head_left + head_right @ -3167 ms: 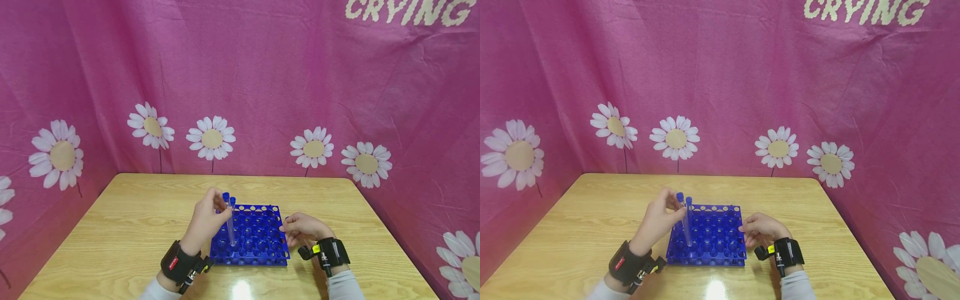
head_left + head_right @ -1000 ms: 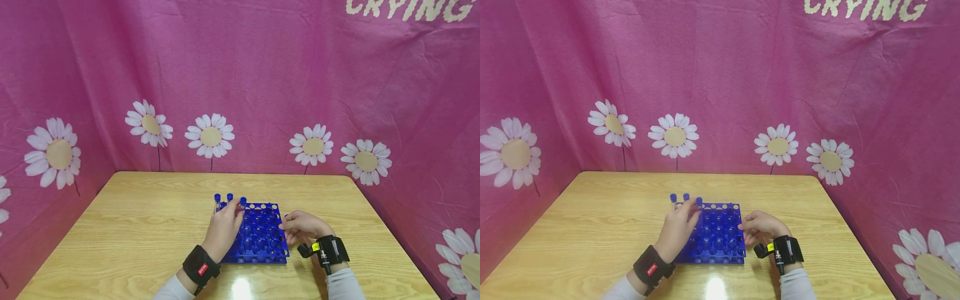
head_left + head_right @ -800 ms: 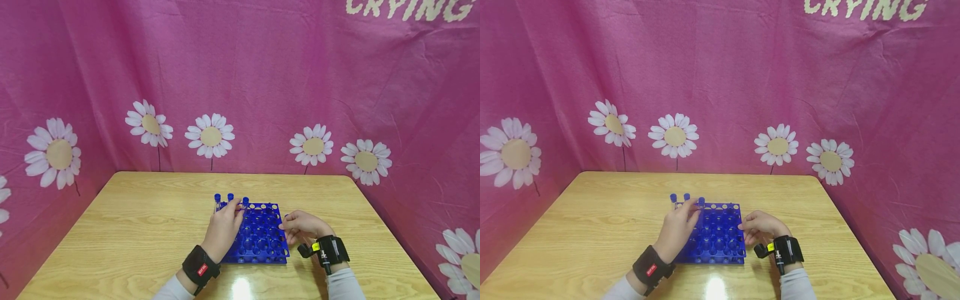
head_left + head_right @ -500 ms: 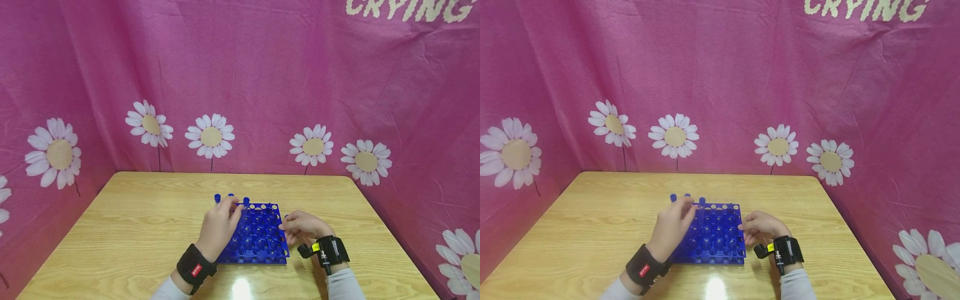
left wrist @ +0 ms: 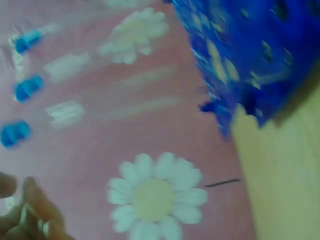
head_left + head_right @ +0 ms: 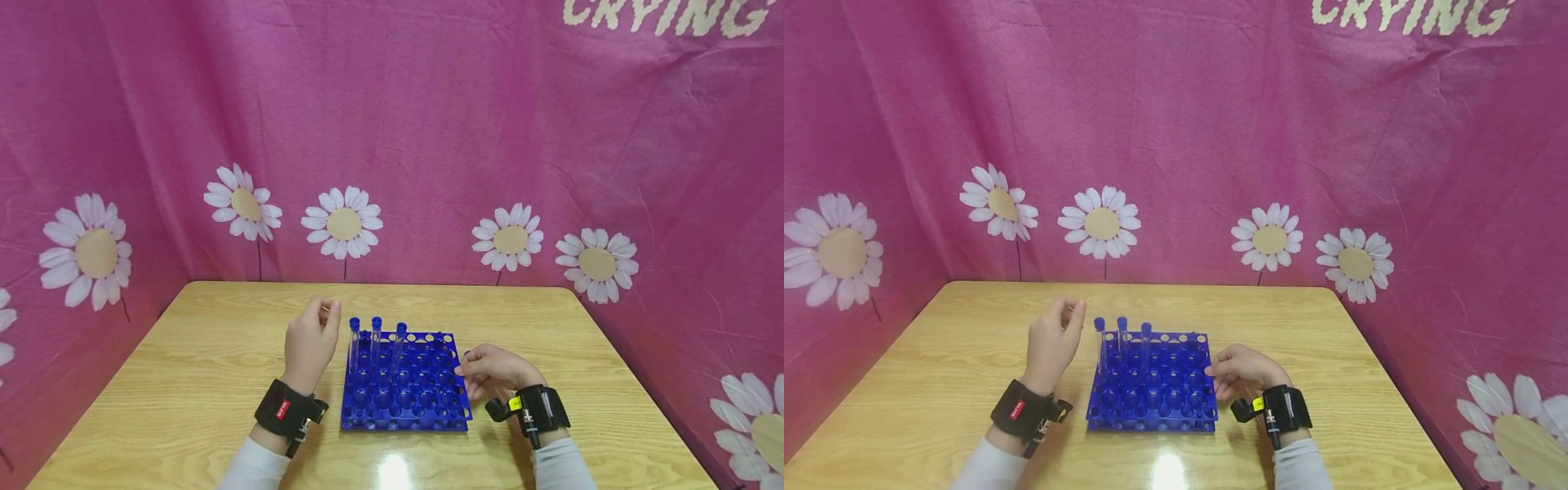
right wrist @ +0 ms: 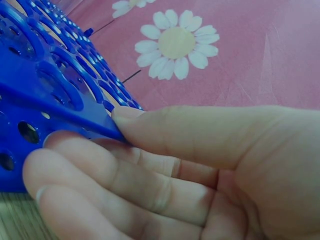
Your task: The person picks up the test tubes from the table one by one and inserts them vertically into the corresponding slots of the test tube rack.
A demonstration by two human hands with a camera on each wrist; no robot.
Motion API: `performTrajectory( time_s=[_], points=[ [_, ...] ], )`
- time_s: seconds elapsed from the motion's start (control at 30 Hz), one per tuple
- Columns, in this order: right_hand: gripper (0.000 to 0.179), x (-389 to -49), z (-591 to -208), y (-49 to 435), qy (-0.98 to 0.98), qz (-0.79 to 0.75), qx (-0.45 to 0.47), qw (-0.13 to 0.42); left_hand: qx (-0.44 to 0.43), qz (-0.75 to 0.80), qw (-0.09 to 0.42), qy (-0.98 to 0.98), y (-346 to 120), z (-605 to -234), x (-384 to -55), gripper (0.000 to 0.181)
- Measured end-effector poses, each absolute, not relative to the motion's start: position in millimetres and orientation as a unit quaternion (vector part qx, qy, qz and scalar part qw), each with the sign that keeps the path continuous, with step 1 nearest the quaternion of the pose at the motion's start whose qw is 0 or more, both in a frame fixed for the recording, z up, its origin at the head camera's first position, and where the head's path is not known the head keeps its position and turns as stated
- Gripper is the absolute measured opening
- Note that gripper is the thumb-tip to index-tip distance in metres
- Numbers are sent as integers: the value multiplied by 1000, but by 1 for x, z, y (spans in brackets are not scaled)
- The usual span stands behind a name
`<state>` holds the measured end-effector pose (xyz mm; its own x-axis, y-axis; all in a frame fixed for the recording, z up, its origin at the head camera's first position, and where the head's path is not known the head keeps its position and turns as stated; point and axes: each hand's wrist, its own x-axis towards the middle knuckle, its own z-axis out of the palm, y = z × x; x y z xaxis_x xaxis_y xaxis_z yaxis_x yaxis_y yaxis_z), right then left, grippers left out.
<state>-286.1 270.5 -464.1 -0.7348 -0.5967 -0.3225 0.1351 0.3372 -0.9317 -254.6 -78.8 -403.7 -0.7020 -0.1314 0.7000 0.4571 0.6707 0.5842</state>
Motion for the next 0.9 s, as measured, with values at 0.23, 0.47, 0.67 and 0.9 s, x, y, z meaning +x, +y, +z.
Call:
performTrajectory(
  time_s=[0.23, 0.47, 0.67, 0.9],
  points=[
    [17, -287, -464, 270, 747, -554, -150, 335, -26, -426, 162, -890, -90, -433, -278, 25],
    [15, -287, -465, 269, 745, -559, -134, 338, 3, -463, 47, -885, -93, -458, -288, 29],
    [16, -287, -464, 270, 748, -557, -132, 336, -5, -497, 2, -868, -92, -469, -292, 25],
    [17, -287, -463, 270, 748, -558, -133, 335, -6, -528, -22, -849, -92, -473, -292, 18]
  ],
)
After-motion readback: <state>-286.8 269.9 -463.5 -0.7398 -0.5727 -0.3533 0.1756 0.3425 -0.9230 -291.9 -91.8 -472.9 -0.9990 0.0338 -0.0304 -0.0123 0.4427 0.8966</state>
